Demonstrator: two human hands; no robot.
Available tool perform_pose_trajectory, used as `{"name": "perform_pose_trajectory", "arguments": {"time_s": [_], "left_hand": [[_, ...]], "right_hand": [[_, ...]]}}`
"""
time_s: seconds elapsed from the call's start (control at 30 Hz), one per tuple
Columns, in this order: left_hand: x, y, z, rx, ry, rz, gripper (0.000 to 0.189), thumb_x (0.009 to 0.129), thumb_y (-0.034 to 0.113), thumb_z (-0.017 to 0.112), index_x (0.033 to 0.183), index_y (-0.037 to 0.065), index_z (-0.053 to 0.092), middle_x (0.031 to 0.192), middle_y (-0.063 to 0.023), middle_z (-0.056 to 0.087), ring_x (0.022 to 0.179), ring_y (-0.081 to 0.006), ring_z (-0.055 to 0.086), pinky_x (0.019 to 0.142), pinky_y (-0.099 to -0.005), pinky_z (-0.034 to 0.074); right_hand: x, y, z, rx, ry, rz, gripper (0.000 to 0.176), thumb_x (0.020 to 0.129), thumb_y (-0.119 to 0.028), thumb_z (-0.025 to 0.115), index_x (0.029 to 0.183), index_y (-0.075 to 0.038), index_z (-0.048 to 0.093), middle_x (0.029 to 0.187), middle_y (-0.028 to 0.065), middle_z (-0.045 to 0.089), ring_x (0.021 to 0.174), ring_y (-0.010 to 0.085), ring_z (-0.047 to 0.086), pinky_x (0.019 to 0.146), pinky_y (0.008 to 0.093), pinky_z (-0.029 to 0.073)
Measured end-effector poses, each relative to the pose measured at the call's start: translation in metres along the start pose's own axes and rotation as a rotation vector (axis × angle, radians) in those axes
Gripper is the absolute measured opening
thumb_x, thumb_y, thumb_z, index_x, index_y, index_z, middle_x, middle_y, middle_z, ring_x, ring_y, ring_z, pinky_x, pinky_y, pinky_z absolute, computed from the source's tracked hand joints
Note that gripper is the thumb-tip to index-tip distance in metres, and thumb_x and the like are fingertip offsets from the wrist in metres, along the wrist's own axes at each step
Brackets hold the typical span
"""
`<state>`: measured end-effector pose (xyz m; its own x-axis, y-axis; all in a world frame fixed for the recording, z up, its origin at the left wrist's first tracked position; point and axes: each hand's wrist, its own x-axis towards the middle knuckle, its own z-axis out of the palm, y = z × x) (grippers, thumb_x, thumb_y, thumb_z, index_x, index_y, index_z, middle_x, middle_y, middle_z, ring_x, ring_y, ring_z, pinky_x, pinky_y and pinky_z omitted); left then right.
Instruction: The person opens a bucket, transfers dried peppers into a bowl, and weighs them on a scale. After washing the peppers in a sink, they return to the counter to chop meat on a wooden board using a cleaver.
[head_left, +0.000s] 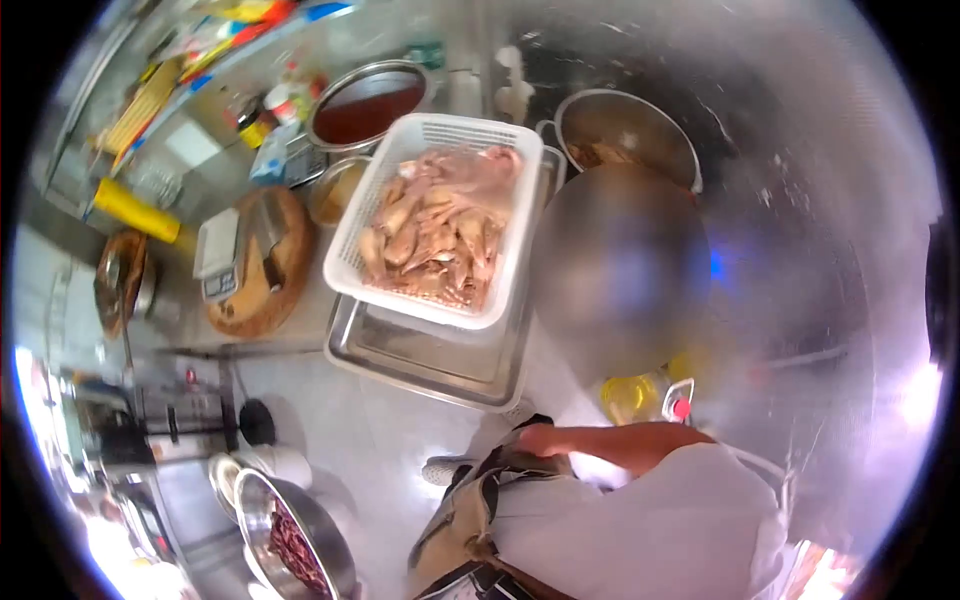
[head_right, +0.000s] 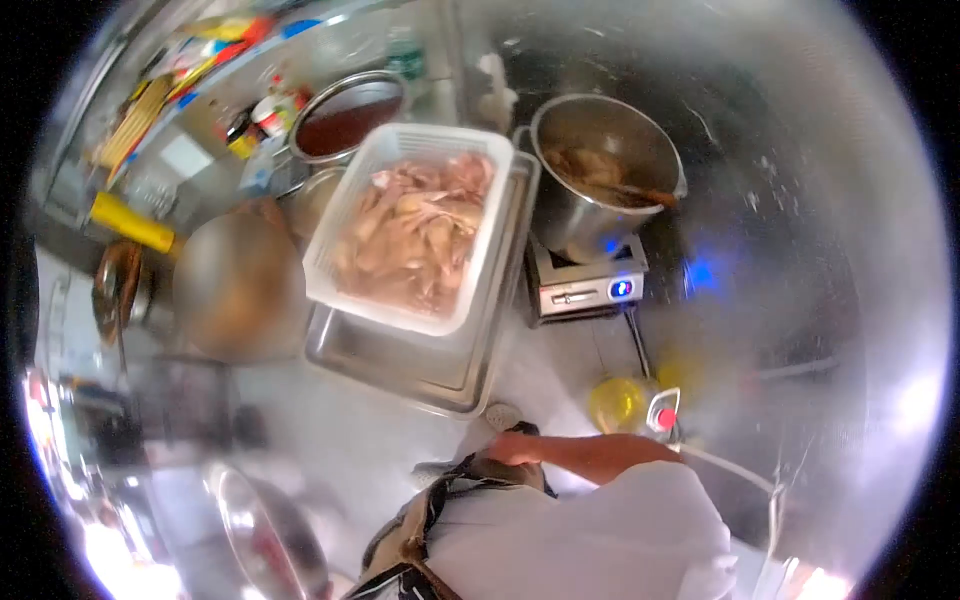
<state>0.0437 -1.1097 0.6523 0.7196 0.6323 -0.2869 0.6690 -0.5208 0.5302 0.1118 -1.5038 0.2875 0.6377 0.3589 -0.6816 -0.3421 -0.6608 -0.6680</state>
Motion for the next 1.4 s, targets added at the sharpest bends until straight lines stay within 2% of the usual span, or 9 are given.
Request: {"name": "perform_pose_trajectory", "arguments": {"time_s": [0.1, 0.23, 0.3, 0.37, 0.53, 0.77, 0.93, 1.1, 1.4], "left_hand": [[-0.019, -0.015, 0.016, -0.873, 0.008, -0.05, 0.028, 0.087, 0.013, 0.056, 0.107, -0.007, 0.055, 0.099, -0.0174, 0.061, 0.087, -0.0229, 0.059, 0.069, -0.0305, 0.051], [-0.045, -0.101, 0.033, 0.03, 0.264, 0.036, 0.021, 0.075, 0.0, 0.054, 0.096, -0.001, 0.058, 0.092, -0.007, 0.06, 0.083, -0.025, 0.058, 0.066, -0.0339, 0.05], [-0.037, -0.08, 0.011, -1.525, 0.446, -0.971, 0.028, 0.074, -0.001, 0.051, 0.101, -0.008, 0.051, 0.092, -0.0158, 0.061, 0.079, -0.0296, 0.061, 0.059, -0.0386, 0.056], [-0.037, -0.13, 0.025, -1.677, 0.408, -0.913, 0.028, 0.074, -0.002, 0.05, 0.099, -0.013, 0.049, 0.09, -0.0214, 0.06, 0.07, -0.0309, 0.065, 0.052, -0.0369, 0.059], [-0.038, -0.205, 0.013, -1.744, 0.459, -0.923, 0.027, 0.075, -0.001, 0.051, 0.097, -0.018, 0.049, 0.087, -0.0226, 0.061, 0.067, -0.0307, 0.066, 0.053, -0.0345, 0.059], [-0.013, -0.079, 0.038, -1.727, 0.596, -1.055, 0.029, 0.077, 0.003, 0.052, 0.096, -0.018, 0.05, 0.083, -0.0223, 0.063, 0.063, -0.0294, 0.067, 0.048, -0.0296, 0.057], [-0.02, -0.174, -0.03, -1.728, 0.713, -0.994, 0.032, 0.078, 0.01, 0.056, 0.102, -0.011, 0.05, 0.083, -0.0198, 0.063, 0.066, -0.0253, 0.068, 0.033, -0.0251, 0.043], [-0.001, -0.292, -0.074, -1.767, 0.89, -0.907, 0.031, 0.082, 0.01, 0.058, 0.107, -0.006, 0.052, 0.093, -0.0167, 0.063, 0.076, -0.0239, 0.066, 0.057, -0.0301, 0.056], [-0.088, -0.4, -0.224, -1.319, 1.555, -1.059, 0.044, 0.084, 0.015, 0.062, 0.119, -0.008, 0.049, 0.095, -0.0108, 0.064, 0.076, -0.0159, 0.063, 0.065, -0.0268, 0.052]], "right_hand": [[-0.021, -0.079, -0.027, -0.016, -0.078, -0.089, 0.036, 0.09, -0.037, 0.05, 0.092, -0.002, 0.062, 0.089, 0.0094, 0.063, 0.085, 0.0172, 0.059, 0.073, 0.0344, 0.046], [-0.013, -0.197, -0.013, 0.053, -0.295, -0.287, 0.037, 0.093, -0.036, 0.051, 0.11, -0.004, 0.059, 0.105, 0.0086, 0.063, 0.095, 0.0175, 0.06, 0.079, 0.0335, 0.048], [0.005, -0.249, 0.018, 0.402, -0.45, -0.144, 0.035, 0.094, -0.025, 0.049, 0.119, 0.0, 0.051, 0.107, 0.0134, 0.061, 0.092, 0.0218, 0.062, 0.077, 0.0323, 0.05], [0.004, -0.315, 0.053, 0.341, -0.614, -0.138, 0.036, 0.095, -0.026, 0.046, 0.118, 0.001, 0.049, 0.106, 0.015, 0.061, 0.09, 0.0244, 0.063, 0.074, 0.0342, 0.051], [0.04, -0.393, 0.163, 0.155, -0.817, -0.088, 0.045, 0.095, -0.041, 0.041, 0.118, -0.003, 0.049, 0.106, 0.0133, 0.061, 0.089, 0.028, 0.062, 0.069, 0.043, 0.051], [0.129, -0.441, 0.097, 0.044, -1.073, 0.254, 0.043, 0.089, -0.023, 0.047, 0.124, 0.001, 0.043, 0.115, 0.0179, 0.057, 0.098, 0.0327, 0.059, 0.078, 0.0465, 0.05], [0.092, -0.504, 0.238, 0.079, -1.253, 0.252, 0.057, 0.08, -0.003, 0.043, 0.135, 0.004, 0.028, 0.125, 0.0253, 0.048, 0.109, 0.0407, 0.054, 0.095, 0.0525, 0.043], [0.128, -0.557, 0.4, 0.001, -1.389, 0.263, 0.047, 0.077, 0.0, 0.049, 0.123, 0.003, 0.04, 0.101, 0.0193, 0.06, 0.077, 0.0335, 0.064, 0.057, 0.0431, 0.054], [0.077, -0.666, 0.666, -0.186, -1.483, 0.287, 0.038, 0.077, 0.0, 0.05, 0.115, 0.004, 0.047, 0.09, 0.0177, 0.063, 0.069, 0.0288, 0.064, 0.051, 0.0373, 0.055]]}}
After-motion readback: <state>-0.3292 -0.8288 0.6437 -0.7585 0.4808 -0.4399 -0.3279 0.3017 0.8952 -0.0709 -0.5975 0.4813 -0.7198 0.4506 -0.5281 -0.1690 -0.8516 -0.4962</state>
